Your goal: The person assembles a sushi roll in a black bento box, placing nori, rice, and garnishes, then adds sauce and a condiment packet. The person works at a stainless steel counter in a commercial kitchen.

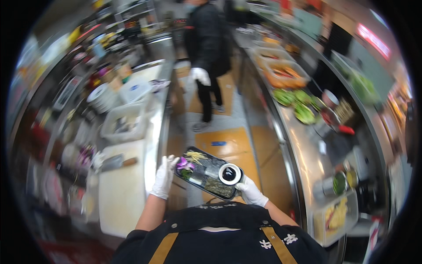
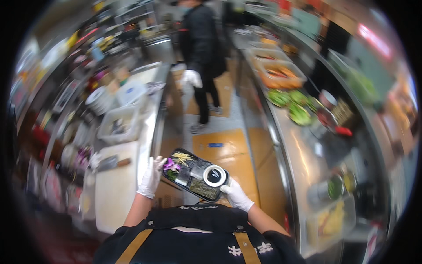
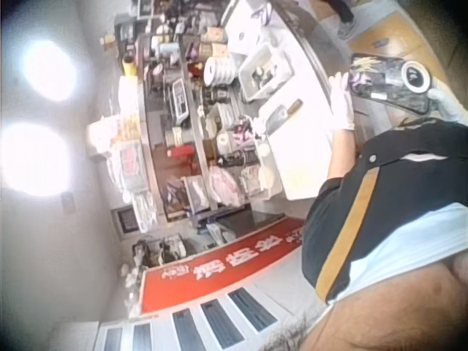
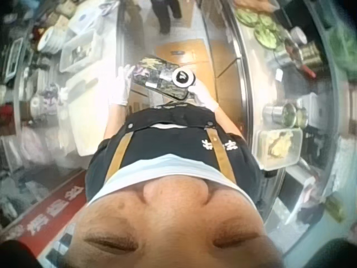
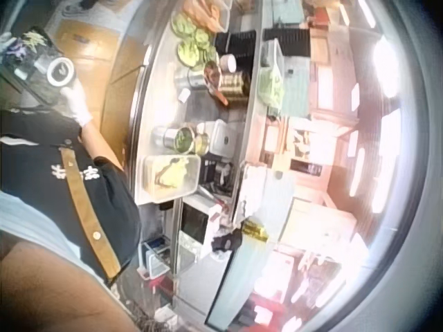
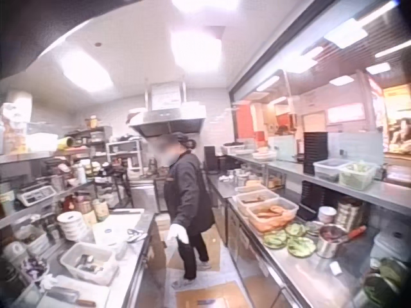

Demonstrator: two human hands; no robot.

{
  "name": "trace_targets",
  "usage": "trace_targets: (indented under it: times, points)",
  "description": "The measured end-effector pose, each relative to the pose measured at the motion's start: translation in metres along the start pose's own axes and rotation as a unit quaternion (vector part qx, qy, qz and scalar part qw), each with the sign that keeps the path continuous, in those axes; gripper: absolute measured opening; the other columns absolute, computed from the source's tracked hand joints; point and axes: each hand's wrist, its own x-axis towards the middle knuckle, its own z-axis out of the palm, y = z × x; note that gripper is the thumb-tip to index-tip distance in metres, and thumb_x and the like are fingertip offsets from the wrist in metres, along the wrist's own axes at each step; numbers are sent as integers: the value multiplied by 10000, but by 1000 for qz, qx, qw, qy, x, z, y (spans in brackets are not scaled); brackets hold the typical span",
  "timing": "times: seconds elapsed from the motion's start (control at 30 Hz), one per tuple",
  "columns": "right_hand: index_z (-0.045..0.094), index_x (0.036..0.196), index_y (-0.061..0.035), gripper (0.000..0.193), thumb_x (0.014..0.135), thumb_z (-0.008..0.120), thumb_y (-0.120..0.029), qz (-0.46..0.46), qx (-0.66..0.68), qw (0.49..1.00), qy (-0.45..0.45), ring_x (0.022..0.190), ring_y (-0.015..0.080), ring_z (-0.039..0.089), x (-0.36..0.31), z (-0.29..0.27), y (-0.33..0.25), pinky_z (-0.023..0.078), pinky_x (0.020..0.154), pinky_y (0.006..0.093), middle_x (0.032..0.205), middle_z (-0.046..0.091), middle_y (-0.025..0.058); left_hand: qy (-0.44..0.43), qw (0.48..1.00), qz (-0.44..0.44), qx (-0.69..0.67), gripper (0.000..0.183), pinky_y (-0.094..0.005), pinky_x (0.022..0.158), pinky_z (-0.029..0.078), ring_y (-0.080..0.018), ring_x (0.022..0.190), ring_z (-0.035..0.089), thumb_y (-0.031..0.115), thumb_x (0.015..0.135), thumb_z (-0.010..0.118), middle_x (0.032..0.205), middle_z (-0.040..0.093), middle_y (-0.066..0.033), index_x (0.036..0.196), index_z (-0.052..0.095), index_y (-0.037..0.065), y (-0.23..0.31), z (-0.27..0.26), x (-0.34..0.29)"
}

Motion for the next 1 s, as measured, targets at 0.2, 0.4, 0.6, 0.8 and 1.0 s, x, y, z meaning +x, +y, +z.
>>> trace_targets:
  times: [0.2, 0.4, 0.6, 0.8, 1.0]
  points:
    - [428, 1414, -37, 646, 831, 675, -167, -100, 50, 979, 173, 1209, 156, 516, -63, -49, -37, 460, 992, 329, 1318, 544, 45, -153, 974, -149, -77, 763, -355, 1115, 249, -261, 1397, 353, 563, 1017, 337, 1514, 383, -172, 1518, 227, -3, -27, 85, 71]
    - [526, 1305, -42, 544, 796, 691, -135, -249, 75, 896, 360, 1137, 173, 585, -98, -39, -86, 543, 894, 395, 1221, 606, 33, -119, 956, -265, 38, 358, -315, 773, 484, -173, 942, 617, 388, 1003, 519, 1122, 657, -47, 1186, 583, 87, -130, 45, 175]
    - [534, 1278, -71, 478, 802, 565, -41, -403, 16, 732, 549, 1076, 205, 615, -137, -69, -175, 557, 851, 428, 1207, 617, 41, -209, 894, -336, 211, 196, -361, 576, 480, -204, 598, 576, 267, 953, 563, 717, 602, -10, 895, 646, 99, -262, -13, 298]
    - [451, 1237, 74, 359, 893, 410, -21, -493, 52, 650, 576, 1170, 368, 569, -199, -135, -279, 524, 978, 526, 1269, 520, 235, -144, 866, -385, 285, 203, -365, 609, 483, -206, 631, 581, 281, 955, 568, 742, 610, -14, 903, 645, 100, -285, -27, 345]
    - [481, 1225, 55, 318, 932, 454, -64, -528, 56, 511, 676, 1089, 352, 631, -270, -252, -382, 570, 889, 525, 1192, 588, 225, -126, 852, -399, 313, 212, -369, 641, 486, -208, 664, 586, 295, 957, 574, 768, 618, -19, 911, 644, 101, -293, 19, 351]
